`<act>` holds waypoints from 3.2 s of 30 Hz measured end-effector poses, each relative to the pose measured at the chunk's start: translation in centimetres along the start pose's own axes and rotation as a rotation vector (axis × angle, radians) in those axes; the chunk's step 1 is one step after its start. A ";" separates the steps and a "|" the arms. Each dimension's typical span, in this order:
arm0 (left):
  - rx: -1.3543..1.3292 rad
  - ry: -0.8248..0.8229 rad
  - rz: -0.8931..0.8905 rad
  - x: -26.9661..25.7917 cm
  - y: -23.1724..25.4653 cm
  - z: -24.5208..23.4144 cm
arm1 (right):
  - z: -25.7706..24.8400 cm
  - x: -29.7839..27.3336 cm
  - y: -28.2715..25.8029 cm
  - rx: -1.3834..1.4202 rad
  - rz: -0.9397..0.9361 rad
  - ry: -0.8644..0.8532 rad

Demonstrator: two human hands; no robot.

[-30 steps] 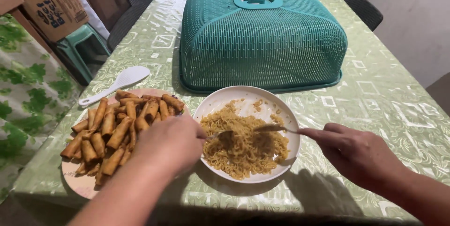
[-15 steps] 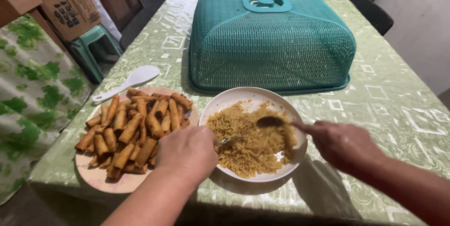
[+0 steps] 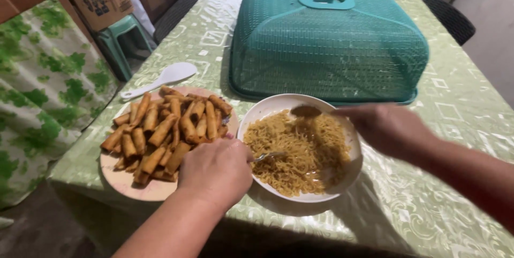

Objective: Drying a bowl and arranging noodles and spring rolls on a plate at a dining table.

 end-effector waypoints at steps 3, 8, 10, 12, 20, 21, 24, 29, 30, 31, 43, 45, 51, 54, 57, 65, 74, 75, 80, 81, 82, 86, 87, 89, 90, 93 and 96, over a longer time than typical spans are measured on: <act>-0.061 0.083 0.017 -0.8 -0.7 -0.6 | -3.1 1.4 -1.9 -0.092 0.272 -0.119; -0.158 0.044 -0.051 -2.3 -1.9 -1.6 | -1.0 6.4 -3.8 0.038 0.090 -0.151; -0.178 0.028 -0.068 -2.8 -2.1 -1.8 | -0.6 7.7 -5.5 0.070 -0.007 -0.167; -0.194 0.009 -0.088 -3.1 -2.3 -2.0 | 0.1 8.4 -7.3 0.031 -0.101 -0.306; -0.205 -0.006 -0.047 -3.1 -2.4 -2.4 | -4.6 3.1 -7.4 -0.237 -0.608 0.044; -0.185 -0.029 -0.031 -2.9 -2.3 -2.3 | -5.3 2.8 -5.7 -0.153 -0.407 0.004; -0.103 -0.101 0.040 -1.9 -1.9 -1.9 | -5.9 0.7 -3.1 -0.258 -0.212 0.165; 0.046 -0.219 0.091 -0.2 -1.0 -1.9 | -1.8 -1.8 0.4 -0.246 0.168 0.108; 0.094 -0.241 0.104 0.3 -0.9 -1.7 | -0.8 -2.5 1.1 -0.240 0.249 0.070; 0.102 -0.245 0.117 0.7 -0.6 -1.6 | -0.8 -3.4 0.0 -0.238 0.264 0.069; 0.131 -0.167 0.151 5.3 0.9 -2.3 | -1.7 -9.7 -9.1 0.040 0.210 0.125; 0.115 -0.113 0.168 6.1 1.0 -2.3 | -2.5 -10.6 -10.0 0.028 0.185 0.173; 0.095 -0.092 0.158 6.3 0.5 -2.0 | -1.3 -12.2 -8.1 -0.028 0.279 0.010; 0.096 -0.117 0.124 5.7 -0.1 -2.5 | -0.7 -13.0 -7.2 0.074 0.244 -0.056; 0.070 -0.065 0.138 4.8 -0.8 -3.6 | 1.8 -13.4 -6.9 0.026 0.065 -0.087; -0.004 -0.074 0.092 2.7 -1.1 -4.4 | -0.4 -9.9 -6.4 0.003 0.245 -0.049; -0.031 -0.056 -0.003 1.0 -1.5 -4.3 | 0.0 -7.9 -8.8 -0.001 0.243 -0.154; -0.025 -0.045 -0.003 0.8 -1.6 -4.4 | -0.8 -7.3 -8.3 -0.056 0.358 -0.144; 0.010 -0.109 -0.014 -0.6 -1.8 -4.3 | -4.0 -4.0 -4.1 -0.052 0.339 -0.060; 0.038 -0.134 -0.002 -0.9 -1.9 -4.3 | -4.4 -2.9 -3.3 -0.055 0.309 0.009; 0.034 -0.129 -0.017 -1.1 -2.0 -4.4 | -4.0 -1.6 -2.4 -0.055 0.293 0.011; 0.008 -0.108 -0.044 -2.2 -2.3 -4.5 | -2.9 2.9 -1.4 -0.112 0.296 0.008; 0.002 -0.097 -0.053 -2.4 -2.3 -4.4 | -2.5 3.8 -1.7 -0.119 0.304 -0.035; -0.011 -0.091 -0.077 -3.1 -2.3 -4.5 | -2.1 5.4 -3.4 -0.073 0.253 -0.113; -0.017 -0.086 -0.087 -3.5 -2.2 -4.6 | -1.7 6.2 -4.4 -0.027 0.216 -0.188; -0.021 -0.068 -0.094 -3.8 -2.3 -4.4 | -0.3 8.7 -6.5 -0.061 -0.195 -0.071; -0.010 -0.065 -0.102 -4.4 -2.2 -4.6 | -1.3 7.5 -9.7 -0.052 -0.427 -0.133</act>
Point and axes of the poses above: each hand's wrist, its own x-axis towards the middle knuckle, its own z-axis out of the palm, y = z × x, the point moved 6 cm from there along x, towards the middle knuckle, and after that the axes turned 12 degrees about -y, right-handed, at the moved point
